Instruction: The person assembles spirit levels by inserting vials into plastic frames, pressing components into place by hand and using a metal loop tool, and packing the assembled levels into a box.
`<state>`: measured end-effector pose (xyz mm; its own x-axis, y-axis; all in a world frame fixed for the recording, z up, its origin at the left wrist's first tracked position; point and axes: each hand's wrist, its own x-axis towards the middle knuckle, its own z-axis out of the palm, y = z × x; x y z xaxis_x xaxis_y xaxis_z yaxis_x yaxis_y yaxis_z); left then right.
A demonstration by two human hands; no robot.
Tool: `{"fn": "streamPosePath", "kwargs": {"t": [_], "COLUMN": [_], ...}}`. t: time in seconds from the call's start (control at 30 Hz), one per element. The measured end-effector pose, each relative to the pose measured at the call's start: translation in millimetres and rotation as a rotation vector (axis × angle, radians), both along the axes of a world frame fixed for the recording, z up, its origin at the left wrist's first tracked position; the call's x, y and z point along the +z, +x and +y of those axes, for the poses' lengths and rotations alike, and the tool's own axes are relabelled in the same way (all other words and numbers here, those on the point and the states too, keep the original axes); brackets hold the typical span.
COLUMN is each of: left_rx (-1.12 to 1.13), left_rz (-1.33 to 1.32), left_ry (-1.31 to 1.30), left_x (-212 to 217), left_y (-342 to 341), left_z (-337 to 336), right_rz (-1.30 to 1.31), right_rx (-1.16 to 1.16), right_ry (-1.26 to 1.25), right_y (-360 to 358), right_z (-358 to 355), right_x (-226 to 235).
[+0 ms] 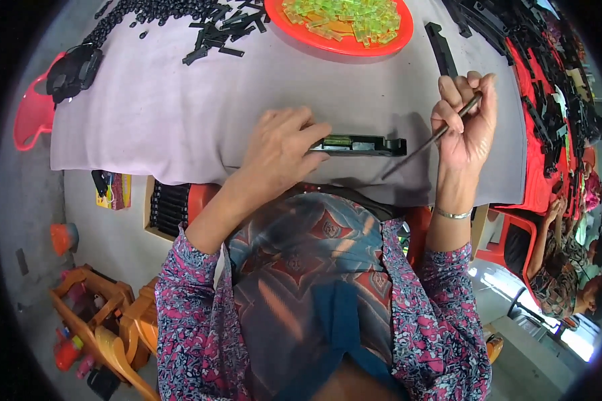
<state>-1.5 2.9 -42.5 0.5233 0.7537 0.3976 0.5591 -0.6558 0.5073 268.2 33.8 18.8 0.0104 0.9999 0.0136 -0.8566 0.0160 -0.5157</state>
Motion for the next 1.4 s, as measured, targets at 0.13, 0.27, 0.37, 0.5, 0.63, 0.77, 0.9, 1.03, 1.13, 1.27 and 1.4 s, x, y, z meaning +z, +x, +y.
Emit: {"fn": "streamPosePath", "kwargs": {"t": [0.13, 0.27, 0.37, 0.5, 0.63, 0.77, 0.9, 1.03, 1.13, 1.27, 1.4], "left_rx": [-0.007, 0.003, 0.005, 0.018, 0.012, 0.011, 0.008, 0.016, 0.027, 0.034, 0.023], "left_rz": [0.063, 0.037, 0.028, 0.032, 0.028, 0.030, 0.025, 0.043, 0.040, 0.062, 0.081], "left_ry": [-0.056, -0.030, -0.013, -0.016, -0.007, 0.017, 0.018, -0.007, 0.048, 0.023, 0.032], "left_x": [4, 1, 1, -1, 0, -1, -1, -1, -1, 0, -1], "left_y": [0, 0, 1, 1, 1, 1, 1, 1, 3, 3, 2], "left_z": [0, 0, -1, -1, 0, 0, 0, -2, -1, -2, -1], "right_rz": [0.008, -0.146, -0.151, -0.155, -0.113, -0.198, -0.247, -0.313, -0.308, -0.378, -0.402], "right_rx": [0.084, 0.062, 0.097, 0.192, 0.272, 0.301, 0.299, 0.286, 0.306, 0.316, 0.329], "right_ry": [0.052, 0.078, 0.080, 0.226, 0.304, 0.382, 0.433, 0.383, 0.371, 0.424, 0.464], "right_y": [-20, -43, -47, -46, -48, -52, -57, -64, -66, -73, -73], "right_z": [9, 18, 17, 14, 7, 3, -2, -7, -8, -10, -13], "right_x": [14, 12, 5, 5, 6, 6, 5, 11, 13, 17, 15]}}
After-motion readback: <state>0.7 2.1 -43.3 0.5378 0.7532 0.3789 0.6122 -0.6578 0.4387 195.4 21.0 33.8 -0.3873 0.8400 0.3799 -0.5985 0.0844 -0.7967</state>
